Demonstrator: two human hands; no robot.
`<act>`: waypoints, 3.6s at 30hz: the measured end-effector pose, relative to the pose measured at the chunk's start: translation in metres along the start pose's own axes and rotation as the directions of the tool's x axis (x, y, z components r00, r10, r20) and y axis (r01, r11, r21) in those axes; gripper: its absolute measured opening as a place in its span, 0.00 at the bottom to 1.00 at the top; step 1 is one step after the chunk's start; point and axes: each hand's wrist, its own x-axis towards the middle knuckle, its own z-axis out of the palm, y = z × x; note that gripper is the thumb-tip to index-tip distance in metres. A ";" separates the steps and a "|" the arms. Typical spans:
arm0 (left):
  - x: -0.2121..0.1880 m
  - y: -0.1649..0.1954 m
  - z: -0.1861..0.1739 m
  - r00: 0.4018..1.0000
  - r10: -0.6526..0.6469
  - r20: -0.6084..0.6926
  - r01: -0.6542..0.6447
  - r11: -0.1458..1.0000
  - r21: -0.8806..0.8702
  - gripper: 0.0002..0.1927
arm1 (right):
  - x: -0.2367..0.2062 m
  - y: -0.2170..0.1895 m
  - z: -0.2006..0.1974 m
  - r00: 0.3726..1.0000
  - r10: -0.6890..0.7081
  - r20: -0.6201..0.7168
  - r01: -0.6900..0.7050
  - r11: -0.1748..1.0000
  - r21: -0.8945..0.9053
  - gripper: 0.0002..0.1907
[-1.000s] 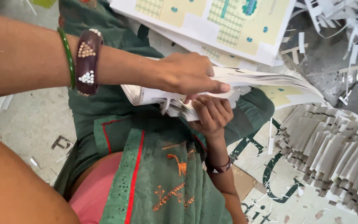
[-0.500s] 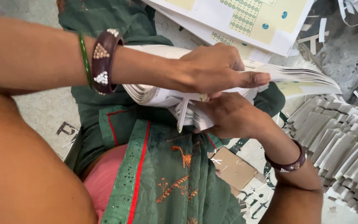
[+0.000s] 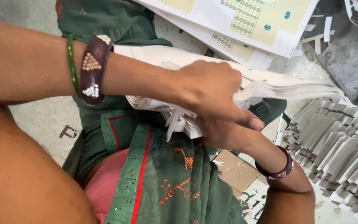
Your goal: The person sits on the floor of a print workshop holding stacks of die-cut printed sheets on their lap. They flex and fan each stack, peel away the cut waste paper strips, and place the cleaned sheets onto piles beside them.
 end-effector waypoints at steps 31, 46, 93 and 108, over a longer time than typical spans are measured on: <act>-0.064 -0.091 0.027 0.507 0.062 -0.860 -0.151 0.988 -0.018 0.39 | 0.046 0.085 -0.042 0.781 0.042 -0.623 0.109 0.973 0.202 0.23; -0.051 -0.127 0.027 0.430 -0.249 -0.868 -0.181 0.918 -0.353 0.38 | 0.069 0.091 -0.059 0.978 -0.102 -0.182 0.180 0.856 0.484 0.49; -0.057 -0.133 0.036 0.512 -0.258 -0.819 -0.063 0.940 -0.336 0.31 | 0.087 0.067 -0.017 0.981 -0.068 -0.179 0.191 0.281 0.941 0.45; -0.063 -0.130 0.045 0.483 -0.037 -0.875 -0.220 0.962 -0.163 0.29 | 0.083 0.082 -0.003 0.971 -0.027 -0.239 0.237 0.260 0.936 0.50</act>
